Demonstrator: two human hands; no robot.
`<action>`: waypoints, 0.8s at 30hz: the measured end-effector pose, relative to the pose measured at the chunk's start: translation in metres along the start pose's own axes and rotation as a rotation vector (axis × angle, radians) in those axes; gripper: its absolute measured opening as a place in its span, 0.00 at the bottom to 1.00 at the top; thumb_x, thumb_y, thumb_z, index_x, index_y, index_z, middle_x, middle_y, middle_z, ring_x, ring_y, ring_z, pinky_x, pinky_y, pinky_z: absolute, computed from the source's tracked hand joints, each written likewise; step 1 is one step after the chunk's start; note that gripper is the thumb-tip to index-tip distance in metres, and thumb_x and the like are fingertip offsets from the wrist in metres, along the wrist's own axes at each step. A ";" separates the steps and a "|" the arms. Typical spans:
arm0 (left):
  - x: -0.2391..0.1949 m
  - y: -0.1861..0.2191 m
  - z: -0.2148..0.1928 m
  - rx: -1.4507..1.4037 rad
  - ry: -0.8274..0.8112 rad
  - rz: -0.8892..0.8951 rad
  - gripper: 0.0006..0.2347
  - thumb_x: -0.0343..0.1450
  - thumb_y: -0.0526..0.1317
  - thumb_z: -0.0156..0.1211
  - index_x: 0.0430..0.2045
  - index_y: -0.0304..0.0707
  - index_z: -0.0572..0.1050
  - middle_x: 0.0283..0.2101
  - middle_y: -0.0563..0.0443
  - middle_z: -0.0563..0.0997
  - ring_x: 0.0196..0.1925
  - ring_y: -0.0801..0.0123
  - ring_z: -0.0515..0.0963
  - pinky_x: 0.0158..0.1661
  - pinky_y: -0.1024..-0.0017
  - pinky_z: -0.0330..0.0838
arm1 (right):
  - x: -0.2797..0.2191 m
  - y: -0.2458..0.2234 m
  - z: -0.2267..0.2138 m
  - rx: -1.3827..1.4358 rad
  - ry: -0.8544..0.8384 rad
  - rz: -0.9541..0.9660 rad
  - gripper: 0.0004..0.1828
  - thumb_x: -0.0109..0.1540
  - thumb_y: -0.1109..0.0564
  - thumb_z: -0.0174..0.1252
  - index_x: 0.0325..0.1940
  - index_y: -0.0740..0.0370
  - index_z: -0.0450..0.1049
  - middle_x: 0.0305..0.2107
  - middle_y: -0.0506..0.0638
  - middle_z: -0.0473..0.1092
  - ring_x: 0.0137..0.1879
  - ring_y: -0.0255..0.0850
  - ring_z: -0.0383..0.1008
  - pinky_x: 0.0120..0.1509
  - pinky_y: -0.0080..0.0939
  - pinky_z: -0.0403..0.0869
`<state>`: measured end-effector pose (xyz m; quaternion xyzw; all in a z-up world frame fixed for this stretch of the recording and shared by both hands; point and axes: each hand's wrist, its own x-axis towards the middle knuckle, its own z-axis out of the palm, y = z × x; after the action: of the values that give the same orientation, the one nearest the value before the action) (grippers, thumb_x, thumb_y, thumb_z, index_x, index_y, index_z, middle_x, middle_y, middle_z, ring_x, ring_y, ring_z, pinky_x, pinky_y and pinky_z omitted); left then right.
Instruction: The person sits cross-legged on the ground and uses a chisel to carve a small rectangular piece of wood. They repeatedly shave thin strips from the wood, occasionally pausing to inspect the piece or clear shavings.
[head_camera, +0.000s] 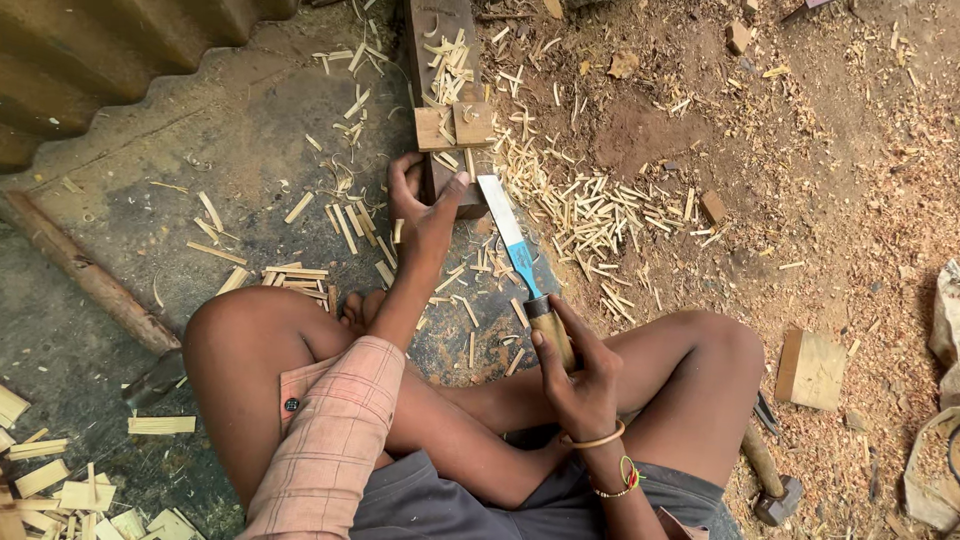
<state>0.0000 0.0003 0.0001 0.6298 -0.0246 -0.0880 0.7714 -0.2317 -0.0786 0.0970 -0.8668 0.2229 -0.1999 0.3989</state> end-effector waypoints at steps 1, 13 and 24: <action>0.000 0.000 -0.001 -0.005 -0.015 0.004 0.26 0.69 0.39 0.69 0.56 0.32 0.61 0.53 0.38 0.78 0.52 0.65 0.80 0.52 0.69 0.76 | 0.001 -0.001 0.000 0.003 -0.004 0.023 0.23 0.63 0.58 0.64 0.63 0.63 0.74 0.37 0.58 0.81 0.37 0.33 0.80 0.41 0.34 0.75; -0.013 0.008 -0.007 0.160 -0.096 0.064 0.26 0.70 0.39 0.66 0.60 0.33 0.59 0.58 0.31 0.73 0.59 0.56 0.79 0.59 0.61 0.74 | 0.004 -0.007 -0.002 -0.048 -0.029 -0.064 0.24 0.62 0.62 0.66 0.63 0.64 0.74 0.47 0.61 0.79 0.47 0.44 0.83 0.50 0.39 0.78; -0.019 0.016 0.003 0.230 0.001 0.150 0.23 0.70 0.37 0.61 0.59 0.34 0.62 0.56 0.34 0.77 0.59 0.53 0.80 0.59 0.60 0.72 | 0.011 -0.022 -0.001 -0.108 -0.051 -0.100 0.21 0.62 0.63 0.65 0.60 0.67 0.75 0.53 0.62 0.76 0.54 0.50 0.82 0.56 0.42 0.79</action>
<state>-0.0177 0.0035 0.0177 0.7103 -0.0811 -0.0265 0.6987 -0.2184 -0.0723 0.1170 -0.9019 0.1797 -0.1848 0.3465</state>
